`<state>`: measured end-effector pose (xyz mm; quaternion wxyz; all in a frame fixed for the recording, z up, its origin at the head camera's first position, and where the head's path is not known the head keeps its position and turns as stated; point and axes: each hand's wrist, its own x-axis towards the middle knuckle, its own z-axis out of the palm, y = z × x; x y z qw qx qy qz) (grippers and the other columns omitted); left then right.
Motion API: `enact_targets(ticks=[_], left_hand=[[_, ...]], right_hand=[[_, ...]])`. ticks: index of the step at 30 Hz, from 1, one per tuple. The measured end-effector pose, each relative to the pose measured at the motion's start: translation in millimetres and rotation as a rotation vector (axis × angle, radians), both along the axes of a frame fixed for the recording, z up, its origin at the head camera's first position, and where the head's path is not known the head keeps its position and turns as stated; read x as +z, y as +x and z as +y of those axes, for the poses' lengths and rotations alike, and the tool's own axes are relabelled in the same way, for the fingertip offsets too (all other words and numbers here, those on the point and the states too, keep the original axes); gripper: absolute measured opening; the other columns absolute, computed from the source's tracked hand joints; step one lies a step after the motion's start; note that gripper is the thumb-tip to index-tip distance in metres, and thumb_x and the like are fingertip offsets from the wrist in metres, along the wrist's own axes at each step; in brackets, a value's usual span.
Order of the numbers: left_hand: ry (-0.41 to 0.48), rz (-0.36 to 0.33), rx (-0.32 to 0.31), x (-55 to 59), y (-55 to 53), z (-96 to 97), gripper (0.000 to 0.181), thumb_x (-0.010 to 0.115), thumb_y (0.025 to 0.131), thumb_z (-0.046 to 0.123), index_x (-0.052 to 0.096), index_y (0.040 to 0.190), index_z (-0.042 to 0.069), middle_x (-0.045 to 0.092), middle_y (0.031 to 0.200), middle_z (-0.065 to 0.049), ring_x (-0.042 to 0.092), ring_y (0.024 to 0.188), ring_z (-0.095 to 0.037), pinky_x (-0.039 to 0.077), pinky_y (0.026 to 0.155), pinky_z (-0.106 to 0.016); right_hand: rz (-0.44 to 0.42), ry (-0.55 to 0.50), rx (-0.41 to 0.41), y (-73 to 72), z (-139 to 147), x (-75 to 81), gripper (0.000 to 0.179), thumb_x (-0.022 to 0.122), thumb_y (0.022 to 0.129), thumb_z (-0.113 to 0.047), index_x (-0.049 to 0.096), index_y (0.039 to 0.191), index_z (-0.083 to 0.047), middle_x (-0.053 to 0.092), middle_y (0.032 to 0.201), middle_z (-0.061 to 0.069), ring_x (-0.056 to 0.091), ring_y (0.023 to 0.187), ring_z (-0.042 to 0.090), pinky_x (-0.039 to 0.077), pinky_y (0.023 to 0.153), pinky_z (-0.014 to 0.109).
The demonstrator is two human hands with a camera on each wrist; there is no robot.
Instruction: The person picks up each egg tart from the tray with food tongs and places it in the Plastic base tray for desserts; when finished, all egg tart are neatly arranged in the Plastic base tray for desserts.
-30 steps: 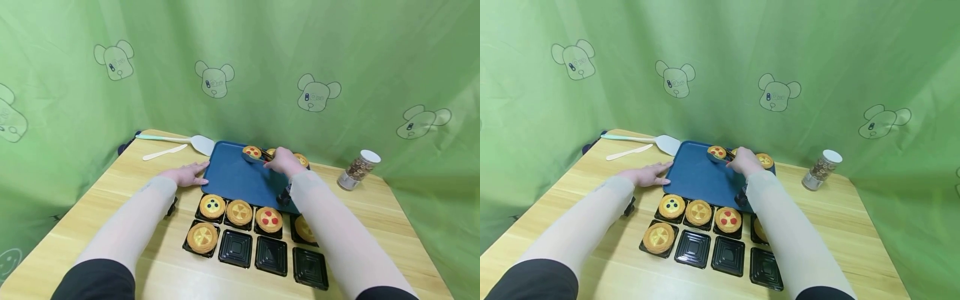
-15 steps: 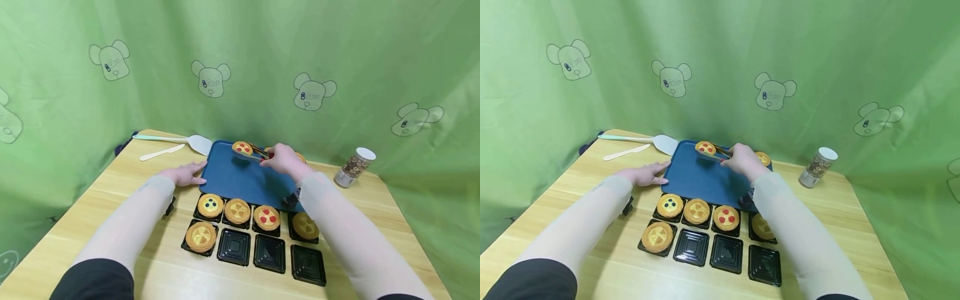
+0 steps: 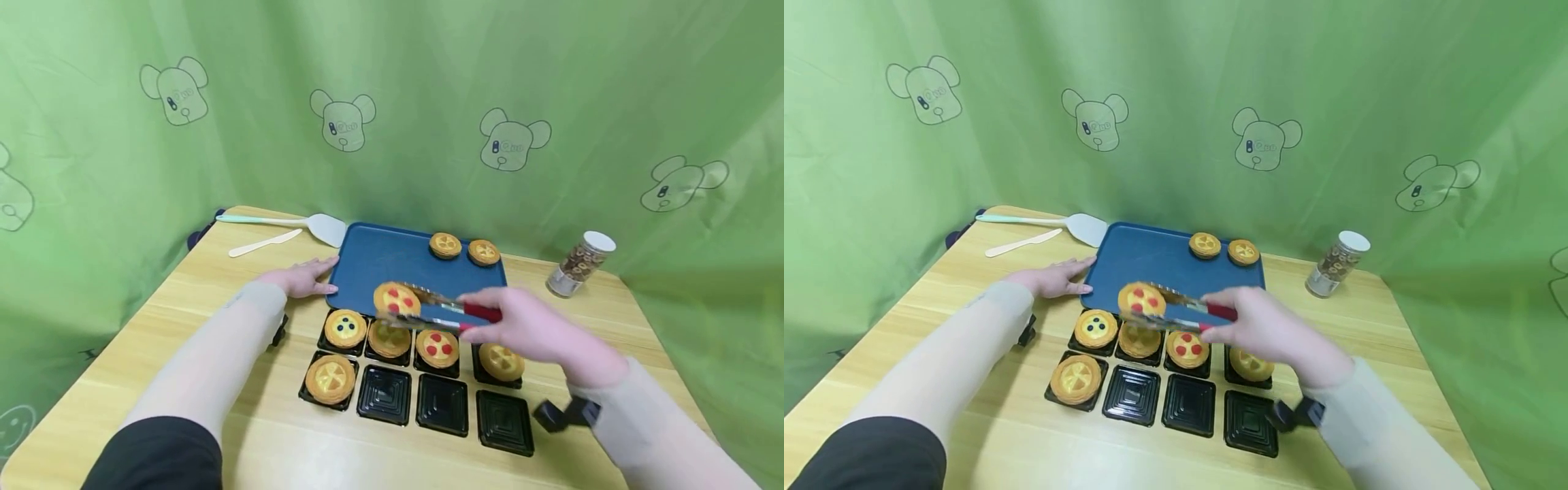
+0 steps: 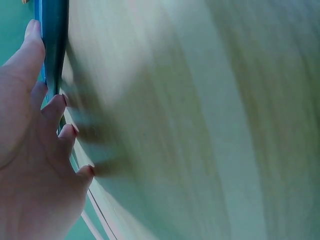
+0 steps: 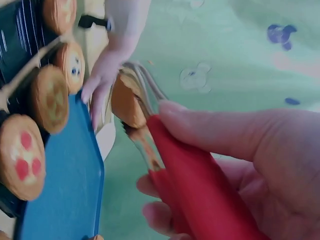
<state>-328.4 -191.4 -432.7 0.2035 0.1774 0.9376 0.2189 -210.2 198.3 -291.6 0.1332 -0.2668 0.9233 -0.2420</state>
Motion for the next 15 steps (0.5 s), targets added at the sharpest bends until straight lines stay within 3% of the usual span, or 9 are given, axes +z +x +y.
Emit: enact_targets(ticks=[3,6,11,15], left_hand=[[0.008,0.009,0.0,-0.5,-1.2,0.1,0.083,0.053,0.099,0.05,0.004,0.161,0.02,0.006,0.164,-0.012,0.001,0.148,-0.036,0.0,0.116,-0.06],[0.012,0.016,0.003,-0.5,-2.6,-0.3,0.083,0.053,0.099,0.049,0.005,0.161,0.02,0.006,0.164,-0.013,0.001,0.148,-0.038,0.0,0.116,-0.061],[0.012,-0.012,0.007,1.1,-2.0,-0.2,0.082,0.052,0.1,0.049,0.004,0.16,0.021,0.004,0.164,-0.014,0.0,0.148,-0.037,0.002,0.116,-0.061],[0.01,-0.022,0.011,-0.3,-0.5,0.9,0.082,0.052,0.1,0.048,0.004,0.16,0.022,0.004,0.163,-0.016,0.0,0.148,-0.038,0.002,0.115,-0.061]], right_hand=[[-0.008,0.012,0.021,25.4,8.4,-1.9,0.064,0.08,0.083,-0.036,0.061,0.134,-0.003,0.067,0.106,0.003,0.06,0.075,0.014,0.054,0.062,0.032],[0.037,0.049,0.041,43.3,12.5,-12.6,0.061,0.08,0.082,-0.04,0.064,0.132,-0.007,0.066,0.112,0.001,0.061,0.088,0.013,0.053,0.072,0.033],[0.055,0.071,0.043,63.4,16.6,-41.4,0.057,0.08,0.083,-0.04,0.066,0.129,-0.009,0.067,0.113,-0.003,0.06,0.092,0.01,0.053,0.076,0.033],[0.098,0.068,0.048,73.8,15.9,-60.5,0.056,0.078,0.084,-0.043,0.067,0.127,-0.008,0.067,0.12,0.0,0.062,0.102,0.014,0.054,0.084,0.038]])
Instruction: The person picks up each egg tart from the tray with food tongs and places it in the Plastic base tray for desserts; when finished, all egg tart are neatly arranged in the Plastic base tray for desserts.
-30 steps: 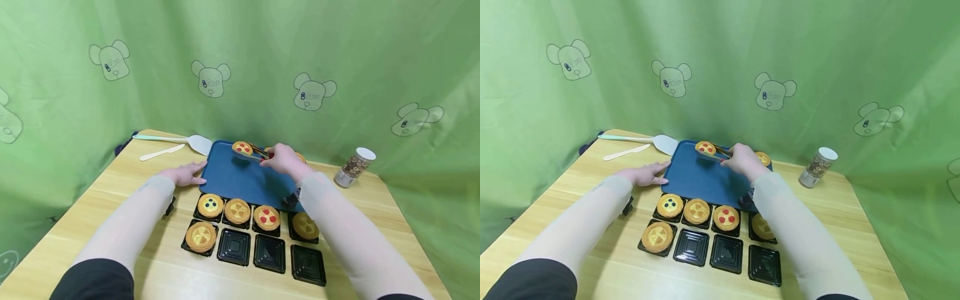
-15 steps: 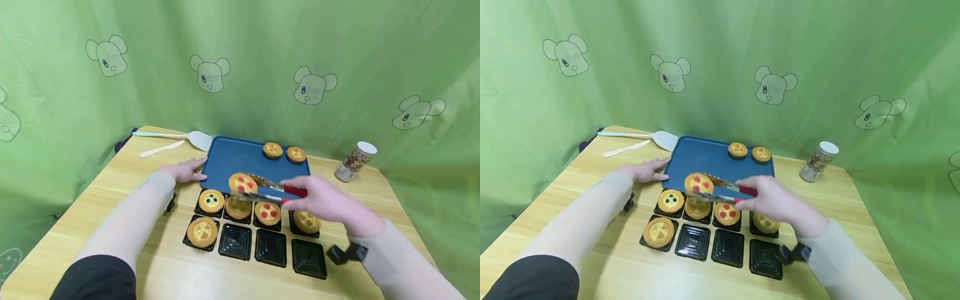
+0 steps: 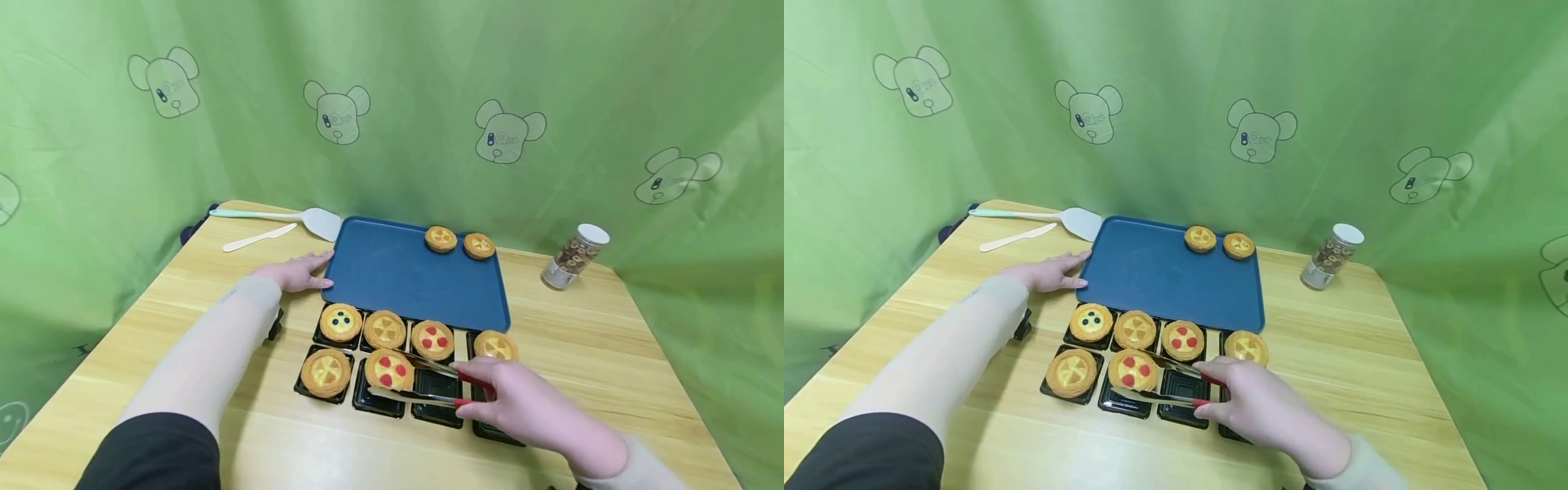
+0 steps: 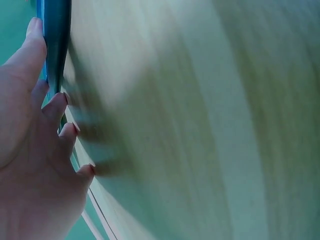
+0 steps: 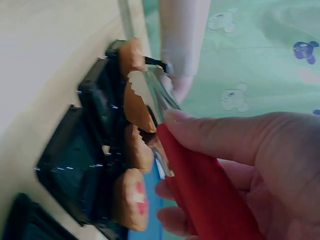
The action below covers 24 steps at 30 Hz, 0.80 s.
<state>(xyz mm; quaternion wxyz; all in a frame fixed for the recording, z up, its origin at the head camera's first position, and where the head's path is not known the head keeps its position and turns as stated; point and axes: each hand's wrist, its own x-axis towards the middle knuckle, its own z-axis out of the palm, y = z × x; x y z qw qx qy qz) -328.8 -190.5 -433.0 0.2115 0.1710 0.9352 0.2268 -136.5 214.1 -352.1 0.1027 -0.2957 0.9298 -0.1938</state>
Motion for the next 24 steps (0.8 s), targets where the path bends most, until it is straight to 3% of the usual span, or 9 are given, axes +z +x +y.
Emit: enact_targets(ticks=[5,10,17,24], left_hand=[[0.004,0.007,-0.01,-2.4,-0.9,-0.3,0.083,0.053,0.1,0.048,0.005,0.16,0.021,0.005,0.163,-0.016,0.0,0.148,-0.037,0.001,0.115,-0.061],[0.008,0.012,-0.016,-2.5,-0.8,-0.4,0.084,0.054,0.099,0.049,0.005,0.16,0.02,0.006,0.164,-0.013,0.0,0.149,-0.036,0.0,0.115,-0.06],[0.011,0.004,-0.017,-0.1,-0.3,-0.8,0.085,0.055,0.099,0.047,0.005,0.16,0.019,0.005,0.164,-0.011,-0.001,0.149,-0.035,0.0,0.115,-0.06],[0.006,-0.008,-0.001,-15.8,-14.8,-4.8,0.088,0.055,0.095,0.057,0.005,0.16,0.027,0.005,0.164,-0.009,-0.001,0.149,-0.032,0.001,0.116,-0.059]], right_hand=[[0.011,0.003,-0.006,4.4,-2.8,-11.5,0.056,0.079,0.083,-0.04,0.067,0.127,-0.008,0.067,0.121,0.003,0.062,0.112,0.023,0.052,0.091,0.046],[0.039,0.019,0.002,5.5,-4.1,-18.2,0.054,0.082,0.082,-0.035,0.067,0.126,-0.009,0.068,0.117,-0.001,0.063,0.108,0.019,0.053,0.088,0.042],[0.04,0.073,0.023,4.8,-6.2,-20.5,0.059,0.08,0.081,-0.044,0.067,0.127,-0.009,0.068,0.116,-0.003,0.063,0.105,0.015,0.054,0.086,0.04],[-0.001,0.045,0.007,4.3,-4.9,-9.2,0.067,0.081,0.079,-0.048,0.064,0.131,-0.009,0.066,0.123,0.002,0.061,0.112,0.021,0.053,0.09,0.045]])
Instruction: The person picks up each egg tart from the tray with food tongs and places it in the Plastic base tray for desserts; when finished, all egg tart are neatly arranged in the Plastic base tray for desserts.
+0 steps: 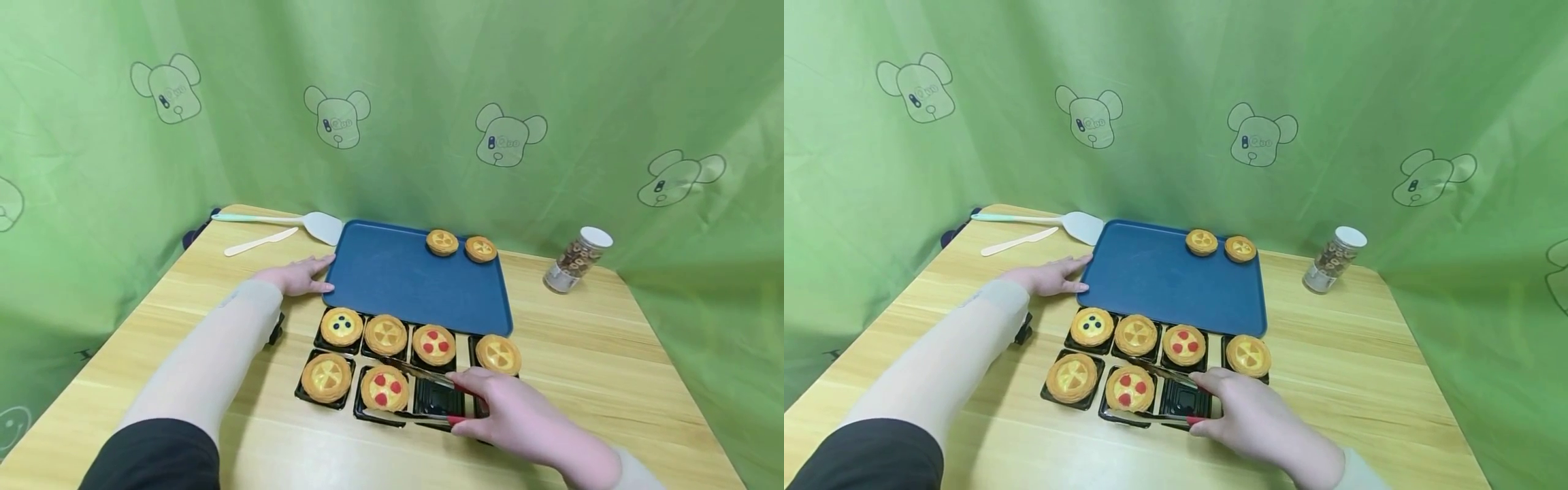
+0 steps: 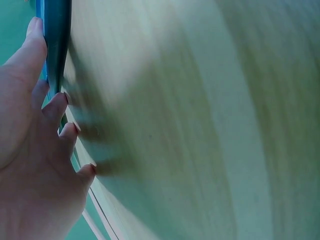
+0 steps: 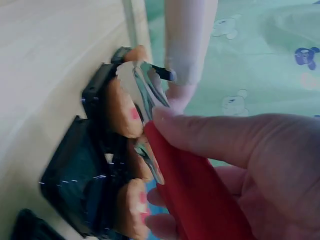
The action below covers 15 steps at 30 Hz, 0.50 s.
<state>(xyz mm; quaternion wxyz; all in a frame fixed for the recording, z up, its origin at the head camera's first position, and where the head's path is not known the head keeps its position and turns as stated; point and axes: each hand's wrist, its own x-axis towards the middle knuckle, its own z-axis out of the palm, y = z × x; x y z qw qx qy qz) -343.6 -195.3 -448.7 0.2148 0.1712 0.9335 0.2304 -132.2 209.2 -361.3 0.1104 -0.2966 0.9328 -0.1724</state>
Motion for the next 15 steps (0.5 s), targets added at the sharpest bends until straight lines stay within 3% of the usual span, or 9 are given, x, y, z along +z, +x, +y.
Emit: enact_targets(ticks=[2,7,10,15], left_hand=[[0.0,-0.004,0.005,2.1,1.7,0.4,0.088,0.055,0.095,0.057,0.005,0.16,0.028,0.005,0.164,-0.009,-0.001,0.149,-0.031,0.001,0.117,-0.058],[0.0,0.002,0.003,7.7,5.4,1.7,0.086,0.055,0.097,0.054,0.004,0.16,0.026,0.005,0.165,-0.008,-0.002,0.149,-0.031,0.0,0.117,-0.057],[0.001,0.014,-0.008,11.6,9.2,3.0,0.086,0.054,0.098,0.052,0.004,0.16,0.022,0.005,0.164,-0.011,-0.001,0.149,-0.033,0.0,0.116,-0.059],[0.002,0.008,-0.003,15.9,13.4,5.1,0.084,0.055,0.099,0.049,0.006,0.16,0.021,0.005,0.164,-0.014,0.0,0.149,-0.035,0.002,0.116,-0.06]], right_hand=[[-0.007,-0.028,-0.005,-0.9,1.4,7.5,0.069,0.081,0.078,-0.049,0.064,0.131,-0.008,0.065,0.123,0.002,0.062,0.106,0.02,0.053,0.087,0.043],[-0.066,-0.159,-0.044,-18.8,11.4,25.7,0.07,0.082,0.078,-0.043,0.061,0.135,-0.008,0.064,0.1,-0.001,0.055,0.072,0.012,0.051,0.058,0.029],[-0.107,-0.246,-0.112,-43.7,21.0,32.8,0.071,0.083,0.079,-0.035,0.058,0.137,-0.004,0.063,0.091,0.002,0.053,0.064,0.014,0.051,0.052,0.029],[-0.044,-0.237,-0.258,-97.6,37.5,37.6,0.078,0.081,0.081,-0.041,0.052,0.14,0.003,0.066,0.092,0.011,0.057,0.066,0.022,0.053,0.055,0.034]])
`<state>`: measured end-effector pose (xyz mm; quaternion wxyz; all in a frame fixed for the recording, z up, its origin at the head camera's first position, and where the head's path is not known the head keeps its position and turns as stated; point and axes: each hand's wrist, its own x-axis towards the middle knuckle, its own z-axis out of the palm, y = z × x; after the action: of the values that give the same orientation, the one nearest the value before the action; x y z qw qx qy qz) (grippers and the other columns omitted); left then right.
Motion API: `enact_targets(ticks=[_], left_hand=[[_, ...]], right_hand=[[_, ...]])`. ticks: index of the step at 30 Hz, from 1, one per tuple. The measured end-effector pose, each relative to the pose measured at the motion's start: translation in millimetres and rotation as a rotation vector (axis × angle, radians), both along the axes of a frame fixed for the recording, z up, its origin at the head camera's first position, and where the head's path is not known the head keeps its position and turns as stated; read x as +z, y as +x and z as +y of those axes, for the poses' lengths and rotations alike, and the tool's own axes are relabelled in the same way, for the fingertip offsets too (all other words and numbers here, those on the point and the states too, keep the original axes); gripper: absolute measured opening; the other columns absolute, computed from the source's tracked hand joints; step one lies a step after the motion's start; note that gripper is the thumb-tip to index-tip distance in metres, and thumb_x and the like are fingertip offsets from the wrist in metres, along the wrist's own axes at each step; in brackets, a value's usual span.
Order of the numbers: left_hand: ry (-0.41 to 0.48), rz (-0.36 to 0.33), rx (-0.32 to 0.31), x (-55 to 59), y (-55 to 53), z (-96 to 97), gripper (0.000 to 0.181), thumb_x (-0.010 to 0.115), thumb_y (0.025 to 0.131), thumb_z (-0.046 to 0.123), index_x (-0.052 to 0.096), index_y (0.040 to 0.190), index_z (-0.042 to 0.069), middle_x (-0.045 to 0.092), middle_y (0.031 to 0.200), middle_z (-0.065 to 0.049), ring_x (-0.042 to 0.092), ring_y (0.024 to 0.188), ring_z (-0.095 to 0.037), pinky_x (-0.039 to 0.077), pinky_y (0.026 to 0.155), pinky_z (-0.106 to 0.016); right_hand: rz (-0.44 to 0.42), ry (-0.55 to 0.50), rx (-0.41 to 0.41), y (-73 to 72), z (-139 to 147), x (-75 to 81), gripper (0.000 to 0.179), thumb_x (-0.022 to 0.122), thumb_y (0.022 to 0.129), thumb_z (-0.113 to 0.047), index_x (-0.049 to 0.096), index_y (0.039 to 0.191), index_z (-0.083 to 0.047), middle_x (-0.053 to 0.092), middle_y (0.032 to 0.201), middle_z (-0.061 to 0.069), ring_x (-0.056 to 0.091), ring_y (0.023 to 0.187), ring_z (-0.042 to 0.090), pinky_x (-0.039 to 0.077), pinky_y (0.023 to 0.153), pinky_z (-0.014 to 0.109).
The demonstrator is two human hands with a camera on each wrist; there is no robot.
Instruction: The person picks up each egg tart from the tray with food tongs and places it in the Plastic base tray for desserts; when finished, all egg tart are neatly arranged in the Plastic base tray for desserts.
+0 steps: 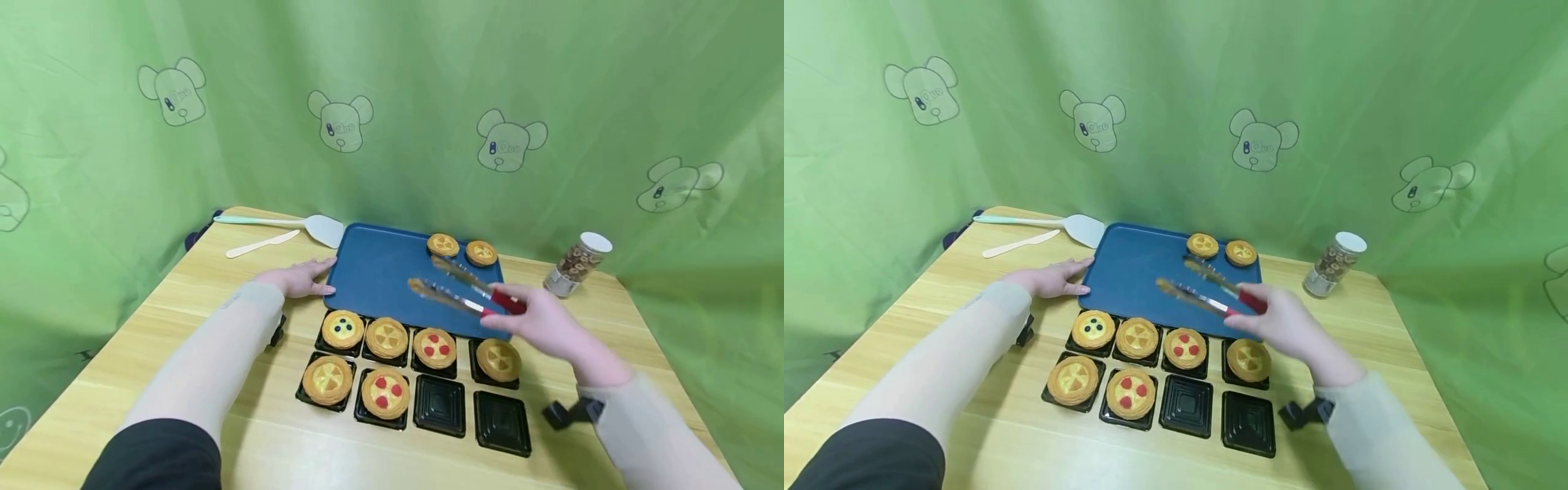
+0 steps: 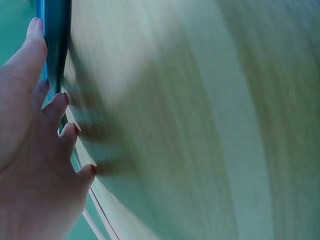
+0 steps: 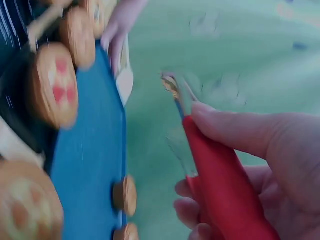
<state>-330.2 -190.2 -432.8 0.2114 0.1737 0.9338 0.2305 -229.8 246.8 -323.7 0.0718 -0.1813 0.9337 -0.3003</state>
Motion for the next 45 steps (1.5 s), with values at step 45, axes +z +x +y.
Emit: enact_targets(ticks=[45], left_hand=[[-0.014,0.027,0.001,-0.4,1.8,0.4,0.083,0.055,0.099,0.048,0.007,0.16,0.019,0.008,0.164,-0.008,0.002,0.149,-0.034,0.002,0.117,-0.058]], right_hand=[[-0.008,0.249,-0.197,-151.5,-12.9,-50.9,0.057,0.074,0.09,-0.031,0.06,0.126,0.012,0.064,0.112,0.028,0.058,0.091,0.034,0.05,0.078,0.047]])
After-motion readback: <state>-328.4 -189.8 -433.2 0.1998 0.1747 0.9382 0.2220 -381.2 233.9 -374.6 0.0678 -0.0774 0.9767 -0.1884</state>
